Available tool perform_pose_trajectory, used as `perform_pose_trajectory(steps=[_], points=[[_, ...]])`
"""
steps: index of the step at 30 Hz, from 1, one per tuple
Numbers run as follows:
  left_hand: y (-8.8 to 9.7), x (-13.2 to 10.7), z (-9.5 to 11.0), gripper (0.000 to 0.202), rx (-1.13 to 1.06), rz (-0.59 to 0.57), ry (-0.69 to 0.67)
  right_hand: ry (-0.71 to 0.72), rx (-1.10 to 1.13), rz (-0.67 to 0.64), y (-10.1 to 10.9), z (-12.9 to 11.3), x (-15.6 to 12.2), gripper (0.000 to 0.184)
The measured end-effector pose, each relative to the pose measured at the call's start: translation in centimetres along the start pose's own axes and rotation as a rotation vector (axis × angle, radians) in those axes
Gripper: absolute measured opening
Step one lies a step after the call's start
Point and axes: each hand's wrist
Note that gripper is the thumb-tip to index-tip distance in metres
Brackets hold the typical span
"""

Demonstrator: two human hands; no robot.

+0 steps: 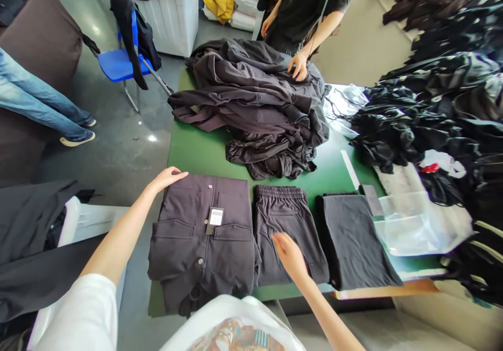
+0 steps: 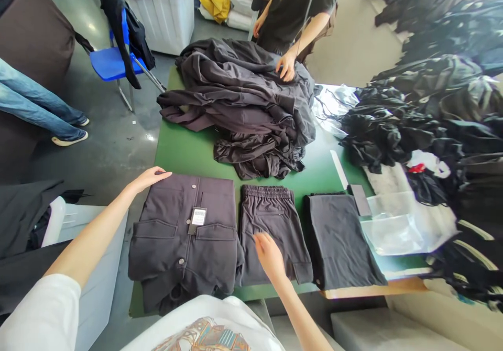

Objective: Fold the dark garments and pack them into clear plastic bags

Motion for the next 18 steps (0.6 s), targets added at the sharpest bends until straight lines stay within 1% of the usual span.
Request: perform_pose_trajectory(steps=[1, 2, 3, 4, 5, 6, 8, 10, 13, 16, 18], points=[[-0.2, -0.2, -0.3, 0.062, -0.032, 0.017, 0.038, 0.078, 0.028, 0.023, -1.4, -2.2, 4.0, 0.029], [-0.4, -0.4, -0.5, 0.063, -0.046, 0.04, 0.072, 0.147, 0.053, 0.079, -3.0, -4.3, 7.6, 0.03], [-0.6, -0.7, -0.7, 0.063, -0.042, 0.069, 0.098, 0.195, 0.052, 0.145, -4.6, -6.1, 10.7, 0.03], [-0.7, -1.0, -0.8, 0.062, -0.03, 0.098, 0.112, 0.222, 0.025, 0.198, -6.2, -7.5, 13.1, 0.03], [-0.8, -1.3, -0.8, 0.06, -0.02, 0.123, 0.114, 0.251, -0.007, 0.21, -7.7, -8.5, 14.9, 0.031], [-0.9, -1.6, -0.8, 0.057, -0.017, 0.14, 0.109, 0.271, -0.044, 0.217, -8.9, -9.2, 16.1, 0.031], [-0.9, -2.1, -0.7, 0.053, -0.04, 0.147, 0.1, 0.285, -0.114, 0.221, -10.7, -9.6, 17.2, 0.028], [-0.9, -2.5, -0.8, 0.052, -0.068, 0.148, 0.103, 0.274, -0.167, 0.247, -11.7, -9.4, 17.2, 0.024], [-1.0, -2.7, -1.2, 0.051, -0.127, 0.165, 0.112, 0.27, -0.226, 0.287, -12.3, -9.2, 16.9, 0.021], [-1.3, -2.6, -1.8, 0.054, -0.231, 0.162, 0.105, 0.261, -0.26, 0.313, -12.6, -10.1, 17.2, 0.022], [-1.4, -2.5, -2.1, 0.056, -0.296, 0.149, 0.114, 0.209, -0.237, 0.356, -12.3, -10.8, 17.4, 0.021]])
Point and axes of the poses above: each hand's wrist, its own x-axis towards the middle knuckle, its own y-axis out of the back of the hand, z = x × y, and after that the axes turned 9 degrees about z, right-handed
